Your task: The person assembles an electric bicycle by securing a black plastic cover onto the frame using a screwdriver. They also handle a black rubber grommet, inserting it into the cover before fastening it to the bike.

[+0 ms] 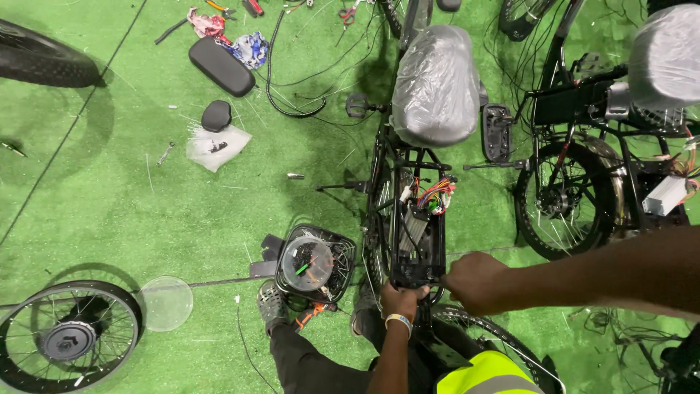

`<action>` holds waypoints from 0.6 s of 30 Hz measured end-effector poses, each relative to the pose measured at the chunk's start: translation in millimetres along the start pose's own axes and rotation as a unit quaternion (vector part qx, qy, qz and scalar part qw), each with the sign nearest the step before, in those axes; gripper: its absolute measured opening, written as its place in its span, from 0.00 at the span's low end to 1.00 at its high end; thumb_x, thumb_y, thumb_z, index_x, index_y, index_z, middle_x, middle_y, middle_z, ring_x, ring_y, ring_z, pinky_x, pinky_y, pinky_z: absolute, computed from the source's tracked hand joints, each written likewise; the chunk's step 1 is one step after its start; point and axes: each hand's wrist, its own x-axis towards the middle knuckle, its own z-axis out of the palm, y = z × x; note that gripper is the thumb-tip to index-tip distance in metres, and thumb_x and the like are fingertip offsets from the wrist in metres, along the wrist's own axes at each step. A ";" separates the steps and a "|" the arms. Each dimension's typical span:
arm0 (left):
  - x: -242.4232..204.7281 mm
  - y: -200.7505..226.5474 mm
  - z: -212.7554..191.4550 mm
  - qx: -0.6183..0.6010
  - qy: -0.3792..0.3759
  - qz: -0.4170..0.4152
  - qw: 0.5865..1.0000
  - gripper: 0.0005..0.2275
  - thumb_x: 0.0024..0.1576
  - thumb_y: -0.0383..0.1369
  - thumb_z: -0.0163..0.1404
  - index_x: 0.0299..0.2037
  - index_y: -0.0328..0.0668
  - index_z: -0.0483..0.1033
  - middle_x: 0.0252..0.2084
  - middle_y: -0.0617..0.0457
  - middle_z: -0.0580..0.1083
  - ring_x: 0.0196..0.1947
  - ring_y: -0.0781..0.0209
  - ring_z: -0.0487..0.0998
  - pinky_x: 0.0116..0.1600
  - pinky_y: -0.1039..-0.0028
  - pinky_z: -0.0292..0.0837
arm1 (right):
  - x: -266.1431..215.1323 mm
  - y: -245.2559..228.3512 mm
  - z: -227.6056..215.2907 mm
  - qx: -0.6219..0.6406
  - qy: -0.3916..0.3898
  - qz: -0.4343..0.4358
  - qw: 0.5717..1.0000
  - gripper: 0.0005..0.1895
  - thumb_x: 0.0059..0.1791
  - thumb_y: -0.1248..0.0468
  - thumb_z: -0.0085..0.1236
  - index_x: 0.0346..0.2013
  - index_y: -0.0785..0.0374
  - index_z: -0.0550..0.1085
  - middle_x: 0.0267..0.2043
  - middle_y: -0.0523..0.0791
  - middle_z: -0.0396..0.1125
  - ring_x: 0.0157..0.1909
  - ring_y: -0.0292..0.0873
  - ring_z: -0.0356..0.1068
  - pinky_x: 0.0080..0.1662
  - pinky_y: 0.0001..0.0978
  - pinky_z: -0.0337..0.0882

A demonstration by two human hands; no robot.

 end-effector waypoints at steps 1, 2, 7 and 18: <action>-4.1 2.6 0.0 0.005 0.002 -0.011 1.000 0.22 0.33 0.35 0.68 0.38 0.46 0.76 0.41 0.55 0.79 0.42 0.51 0.79 0.49 0.57 0.71 | -5.4 -1.7 0.6 0.060 -0.011 0.040 0.997 0.10 0.47 0.64 0.52 0.43 0.57 0.70 0.28 0.45 0.67 0.31 0.46 0.68 0.30 0.36 0.70; -5.8 6.7 -1.0 0.009 0.006 -0.022 1.000 0.22 0.33 0.35 0.68 0.40 0.47 0.76 0.42 0.57 0.79 0.43 0.51 0.79 0.51 0.56 0.69 | -8.4 -2.5 -0.1 0.117 -0.019 0.079 0.990 0.09 0.50 0.64 0.50 0.45 0.57 0.69 0.26 0.42 0.65 0.30 0.40 0.68 0.31 0.29 0.72; -21.0 26.4 -10.0 0.007 0.003 -0.062 0.998 0.19 0.33 0.33 0.66 0.37 0.49 0.79 0.40 0.59 0.81 0.45 0.49 0.79 0.59 0.54 0.62 | -1.2 -2.0 23.0 0.156 0.023 0.099 0.982 0.06 0.48 0.63 0.44 0.34 0.57 0.70 0.27 0.47 0.67 0.31 0.48 0.68 0.33 0.42 0.68; -3.1 16.7 2.1 0.024 0.025 -0.081 0.996 0.22 0.33 0.32 0.66 0.40 0.43 0.77 0.47 0.51 0.78 0.52 0.43 0.74 0.65 0.48 0.53 | -4.5 -15.4 26.3 0.375 0.024 0.265 0.888 0.18 0.46 0.52 0.48 0.49 0.47 0.73 0.55 0.47 0.66 0.58 0.48 0.64 0.52 0.43 0.66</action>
